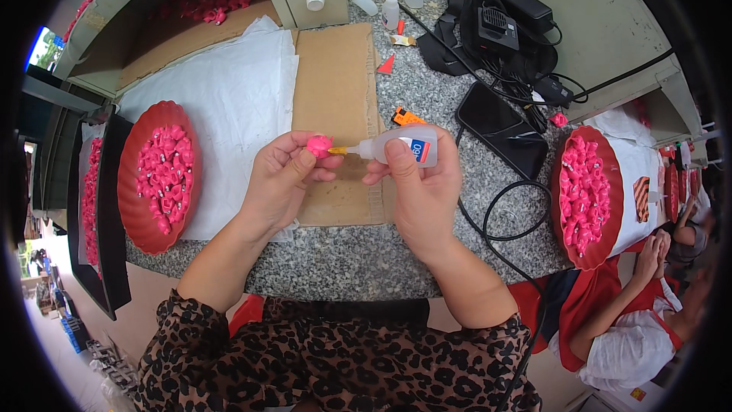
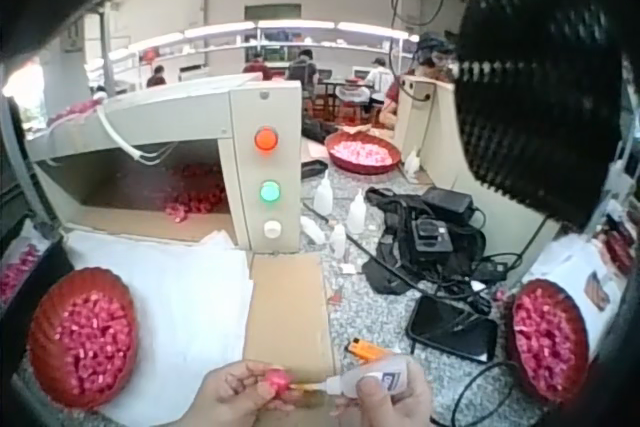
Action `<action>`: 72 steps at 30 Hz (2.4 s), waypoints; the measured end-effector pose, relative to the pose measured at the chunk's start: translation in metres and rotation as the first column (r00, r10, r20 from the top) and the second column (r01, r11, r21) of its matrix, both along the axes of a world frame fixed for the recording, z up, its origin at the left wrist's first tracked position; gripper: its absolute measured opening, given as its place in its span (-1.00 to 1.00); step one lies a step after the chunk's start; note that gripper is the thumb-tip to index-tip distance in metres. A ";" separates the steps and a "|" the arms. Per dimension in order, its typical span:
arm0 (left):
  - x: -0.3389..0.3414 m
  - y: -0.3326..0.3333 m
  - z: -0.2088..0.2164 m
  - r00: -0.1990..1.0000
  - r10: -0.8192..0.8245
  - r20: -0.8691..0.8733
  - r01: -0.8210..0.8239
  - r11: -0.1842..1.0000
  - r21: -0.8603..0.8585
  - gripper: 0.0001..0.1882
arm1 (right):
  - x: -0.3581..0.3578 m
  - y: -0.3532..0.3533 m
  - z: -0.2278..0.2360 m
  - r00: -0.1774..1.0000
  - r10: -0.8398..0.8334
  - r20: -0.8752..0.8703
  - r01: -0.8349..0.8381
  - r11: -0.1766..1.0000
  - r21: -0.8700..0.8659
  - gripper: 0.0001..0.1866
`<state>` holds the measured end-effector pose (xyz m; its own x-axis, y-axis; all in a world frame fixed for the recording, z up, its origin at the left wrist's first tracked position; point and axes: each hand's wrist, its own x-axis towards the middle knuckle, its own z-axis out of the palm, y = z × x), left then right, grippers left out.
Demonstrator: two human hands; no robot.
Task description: The person applies glue from a small bottle to pink plastic components and presses them together by hand. They repeatedly pick up a component, apply adhesive, and assemble it, placing finished units into a red tray on the table.
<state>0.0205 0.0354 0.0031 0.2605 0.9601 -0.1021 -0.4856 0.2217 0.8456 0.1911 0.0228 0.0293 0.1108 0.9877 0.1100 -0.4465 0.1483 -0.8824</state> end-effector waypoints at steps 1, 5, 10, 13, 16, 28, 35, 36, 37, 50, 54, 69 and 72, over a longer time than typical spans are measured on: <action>0.000 0.000 0.000 1.000 -0.002 0.005 0.002 1.000 0.002 -0.76 | -0.001 0.000 0.000 1.000 -0.001 0.005 0.001 1.000 0.000 -0.74; 0.000 0.000 0.002 1.000 -0.020 -0.005 0.020 1.000 0.001 -0.76 | -0.001 -0.002 -0.001 0.999 0.019 0.032 -0.019 1.000 0.023 -0.78; 0.000 0.000 -0.001 1.000 0.018 -0.012 -0.018 0.999 0.028 -0.75 | 0.008 0.006 0.000 0.951 0.069 -0.302 -0.110 0.986 -0.122 -0.75; 0.000 0.000 -0.001 0.998 0.020 -0.054 -0.017 0.999 0.050 -0.73 | 0.011 0.010 0.006 0.932 0.038 -0.360 -0.110 0.977 -0.182 -0.76; 0.001 0.000 -0.001 0.997 0.023 -0.077 -0.017 0.997 0.074 -0.72 | 0.012 0.012 0.008 0.933 0.065 -0.354 -0.155 0.961 -0.231 -0.74; 0.000 -0.001 -0.001 0.991 0.033 -0.129 -0.018 0.993 0.120 -0.74 | 0.051 0.027 0.022 0.932 0.200 0.301 -0.146 0.970 -0.193 -0.65; -0.005 -0.007 0.001 0.987 0.033 -0.159 -0.015 0.994 0.111 -0.75 | 0.050 0.010 0.024 0.340 0.189 0.921 -0.161 0.977 -0.141 -0.67; -0.005 -0.007 0.002 0.987 0.029 -0.160 -0.009 0.992 0.124 -0.75 | 0.049 0.007 0.026 0.131 0.157 0.979 -0.171 0.976 -0.134 -0.69; -0.005 -0.008 0.002 0.986 0.026 -0.162 -0.004 0.991 0.137 -0.75 | 0.046 0.004 0.021 0.042 0.062 0.997 -0.123 0.991 -0.057 -0.71; 0.000 -0.013 -0.001 0.975 -0.025 -0.221 0.059 0.988 0.146 -0.71 | 0.036 0.011 0.025 0.576 0.556 0.599 -0.525 0.813 -0.251 -0.89; 0.002 -0.015 0.000 0.972 -0.061 -0.226 0.097 0.983 0.154 -0.70 | 0.018 0.007 0.008 0.721 0.583 0.374 -0.498 0.812 -0.305 -0.90; 0.004 -0.015 0.001 0.935 -0.162 -0.316 0.194 0.978 0.072 -0.71 | 0.011 0.004 -0.010 0.851 0.482 0.209 -0.404 0.855 -0.327 -0.86; 0.004 -0.015 0.000 0.915 -0.165 -0.369 0.203 0.977 0.067 -0.70 | 0.008 0.003 -0.007 0.822 0.462 0.334 -0.352 0.872 -0.340 -0.85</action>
<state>0.0242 0.0205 0.0034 0.3972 0.9090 -0.1266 -0.1039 0.1816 0.9779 0.1988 0.0263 0.0224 -0.3061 0.9303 -0.2024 -0.0236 -0.2199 -0.9752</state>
